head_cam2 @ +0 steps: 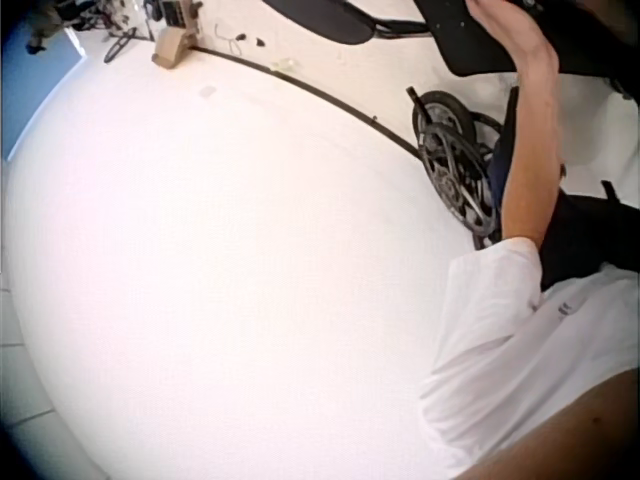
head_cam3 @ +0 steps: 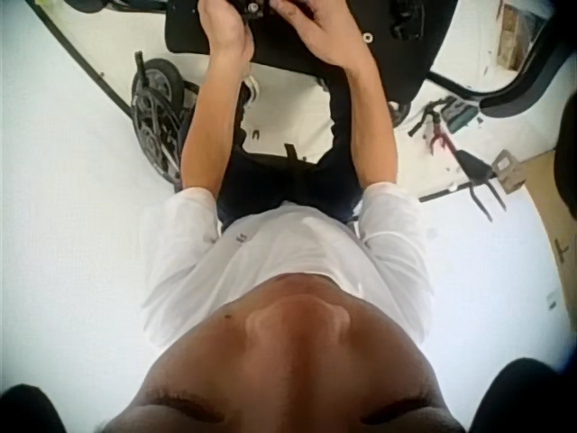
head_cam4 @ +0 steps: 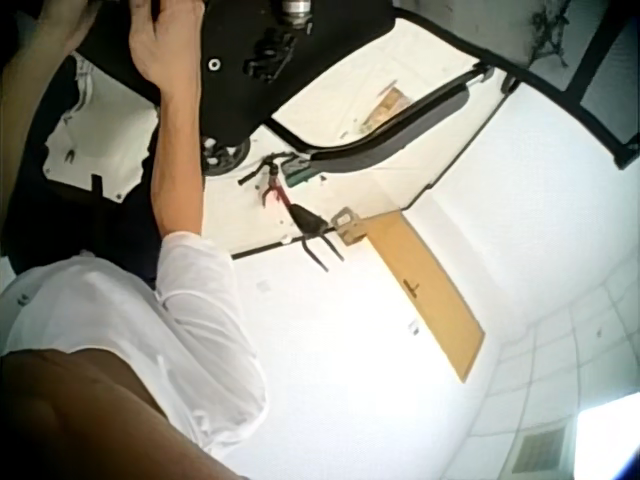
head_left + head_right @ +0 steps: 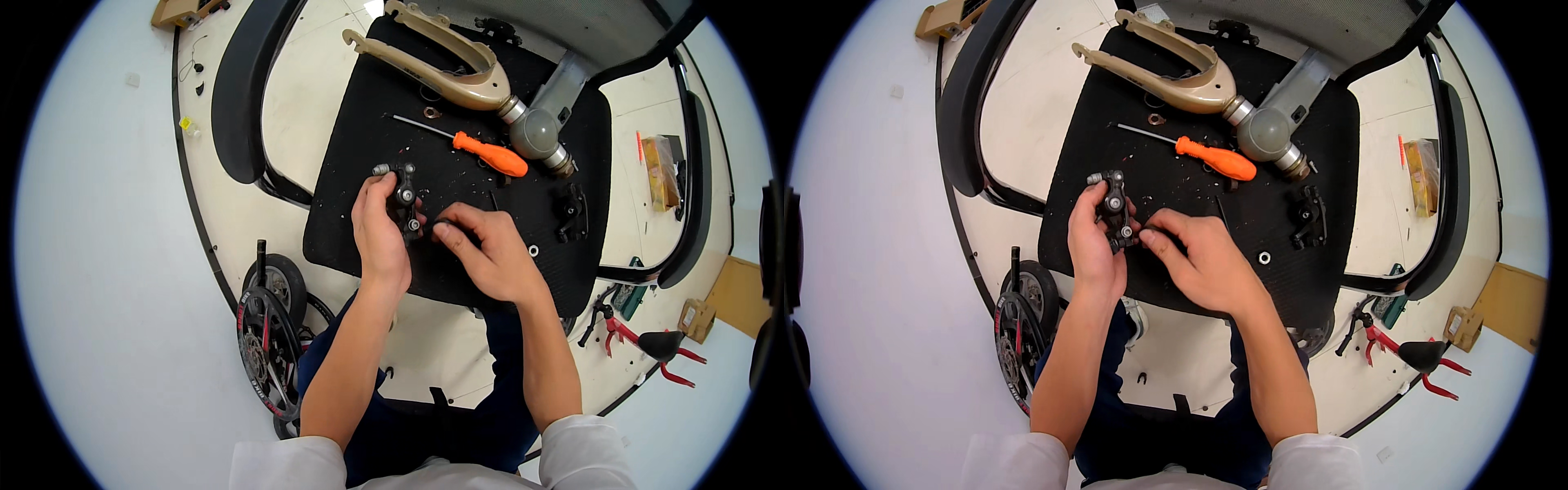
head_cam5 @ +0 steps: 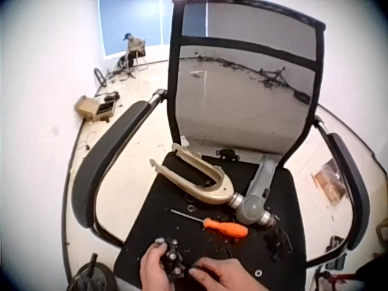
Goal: The person assembles a small mechanical component using an Allen key and screwdriver. They insert and tighten screws, attach small metal pieces, and repeatedly adjust the assembly on a black work mat.
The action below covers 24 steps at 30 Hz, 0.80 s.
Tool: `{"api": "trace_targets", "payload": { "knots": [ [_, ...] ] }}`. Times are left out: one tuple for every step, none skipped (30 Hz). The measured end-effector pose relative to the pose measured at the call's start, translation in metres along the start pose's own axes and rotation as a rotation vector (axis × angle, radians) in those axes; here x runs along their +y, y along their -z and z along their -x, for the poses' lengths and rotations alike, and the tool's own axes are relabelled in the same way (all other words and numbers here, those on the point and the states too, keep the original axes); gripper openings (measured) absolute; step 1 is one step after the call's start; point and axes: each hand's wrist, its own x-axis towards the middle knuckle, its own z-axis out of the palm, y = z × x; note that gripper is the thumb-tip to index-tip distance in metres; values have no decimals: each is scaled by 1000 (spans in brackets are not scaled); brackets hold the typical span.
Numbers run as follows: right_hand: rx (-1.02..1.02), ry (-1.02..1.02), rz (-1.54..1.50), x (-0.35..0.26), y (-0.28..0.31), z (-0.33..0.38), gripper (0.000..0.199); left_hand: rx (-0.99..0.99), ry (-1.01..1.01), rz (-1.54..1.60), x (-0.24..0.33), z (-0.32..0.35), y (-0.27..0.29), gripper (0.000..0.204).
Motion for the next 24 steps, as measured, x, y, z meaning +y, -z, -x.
{"api": "trace_targets", "payload": {
  "knots": [
    [7, 15, 34, 0, -4, 1, 15, -5, -6, 34, -3, -2, 1, 26],
    [14, 29, 70, 1, -8, 2, 15, -11, -12, 71, -6, -4, 0, 27],
    [20, 43, 106, 2, -10, 2, 14, -17, -18, 108, -8, -6, -1, 27],
    [55, 95, 155, 6, -13, 0, 13, -26, -23, 107, -7, -7, -2, 27],
    [53, 69, 131, 6, -11, 0, 13, -34, -25, 108, -8, -8, -3, 26],
    [51, 44, 106, 3, -9, 0, 13, -42, -26, 110, -8, -8, -3, 26],
    [48, 18, 82, 2, -8, 0, 13, -34, -22, 100, -7, -8, -4, 26],
    [61, 22, 88, 3, -7, -1, 13, -29, -20, 88, -5, -8, -5, 26],
    [73, 25, 93, 5, -7, -1, 12, -24, -19, 77, -4, -9, -6, 26],
    [84, 29, 99, 5, -7, -2, 12, -30, -32, 84, -4, -10, -6, 25],
    [91, 41, 101, 5, -10, -3, 12, -34, -43, 90, -5, -10, -6, 25],
    [98, 53, 103, 3, -13, -5, 12, -37, -54, 96, -6, -10, -6, 24],
    [104, 65, 105, 2, -17, -6, 12, -38, -75, 100, -8, -11, -6, 24],
    [115, 36, 100, 0, -19, -7, 12, -37, -99, 105, -11, -12, -6, 23],
    [126, 7, 96, -1, -21, -8, 12, -37, -123, 110, -12, -13, -5, 23],
    [137, -21, 91, -2, -23, -9, 12, -36, -136, 118, -12, -14, -5, 22],
    [137, -23, 83, -1, -23, -9, 12, -37, -131, 127, -10, -13, -5, 22],
    [138, -25, 74, 1, -23, -9, 12, -39, -126, 137, -7, -12, -6, 23],
    [138, -26, 65, 2, -24, -9, 13, -40, -121, 146, -5, -11, -6, 23],
    [132, -30, 73, 0, -25, -9, 13, -35, -115, 154, -4, -10, -5, 23],
    [127, -35, 81, -3, -26, -8, 13, -30, -109, 162, -3, -10, -3, 23],
    [121, -39, 90, -4, -27, -9, 12, -25, -103, 170, -2, -11, -2, 23],
    [133, -21, 116, -4, -28, -9, 12, -14, -110, 176, -2, -11, -1, 23],
    [145, -4, 141, -3, -30, -9, 12, -3, -117, 182, -3, -11, -1, 23]
  ]
}}
